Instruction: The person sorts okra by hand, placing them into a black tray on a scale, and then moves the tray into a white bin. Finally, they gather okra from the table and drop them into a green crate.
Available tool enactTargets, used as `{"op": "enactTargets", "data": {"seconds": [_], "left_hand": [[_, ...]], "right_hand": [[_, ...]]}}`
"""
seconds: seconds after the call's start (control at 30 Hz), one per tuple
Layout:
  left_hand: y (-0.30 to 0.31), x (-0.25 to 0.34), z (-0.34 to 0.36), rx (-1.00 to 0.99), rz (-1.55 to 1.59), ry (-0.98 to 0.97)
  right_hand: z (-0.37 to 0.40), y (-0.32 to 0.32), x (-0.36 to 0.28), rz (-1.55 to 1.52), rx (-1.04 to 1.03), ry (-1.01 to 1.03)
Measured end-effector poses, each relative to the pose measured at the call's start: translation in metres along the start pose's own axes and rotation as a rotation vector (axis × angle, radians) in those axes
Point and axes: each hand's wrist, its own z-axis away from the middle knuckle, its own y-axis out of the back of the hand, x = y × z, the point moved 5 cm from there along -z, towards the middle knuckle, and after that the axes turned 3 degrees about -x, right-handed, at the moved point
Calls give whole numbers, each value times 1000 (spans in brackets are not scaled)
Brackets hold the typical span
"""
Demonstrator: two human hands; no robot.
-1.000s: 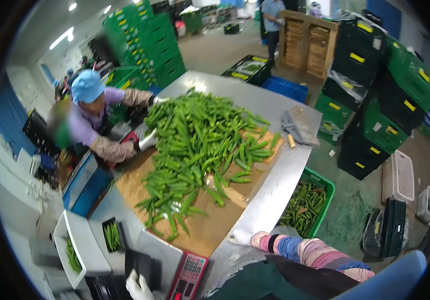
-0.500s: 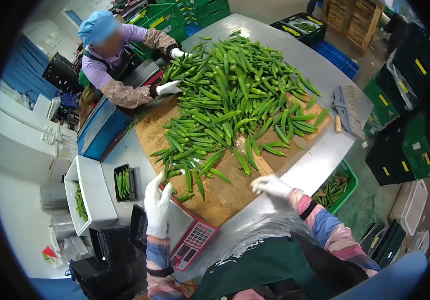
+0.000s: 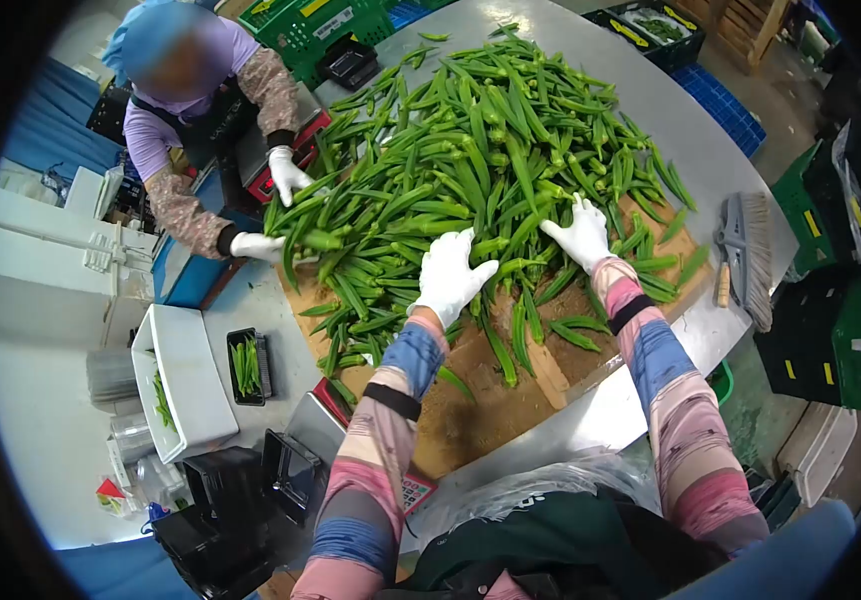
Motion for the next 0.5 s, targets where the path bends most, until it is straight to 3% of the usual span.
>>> {"op": "enactTargets", "data": {"seconds": [0.1,0.13,0.17,0.27,0.37,0.5], "left_hand": [[-12,13,-15,-55,-64,152],[-21,12,-18,9,-38,163],[-27,10,-20,77,-11,174],[-4,33,-17,2,142,251],[-2,21,-26,-63,282,300],[-18,5,-33,-55,346,266]], "right_hand": [[9,-9,-19,59,15,-73],[13,-11,-26,50,13,-100],[19,-9,-30,-52,35,-122],[32,-15,-37,-340,63,-174],[12,-49,-8,-905,97,-135],[19,-41,-23,-1084,-278,-202]]}}
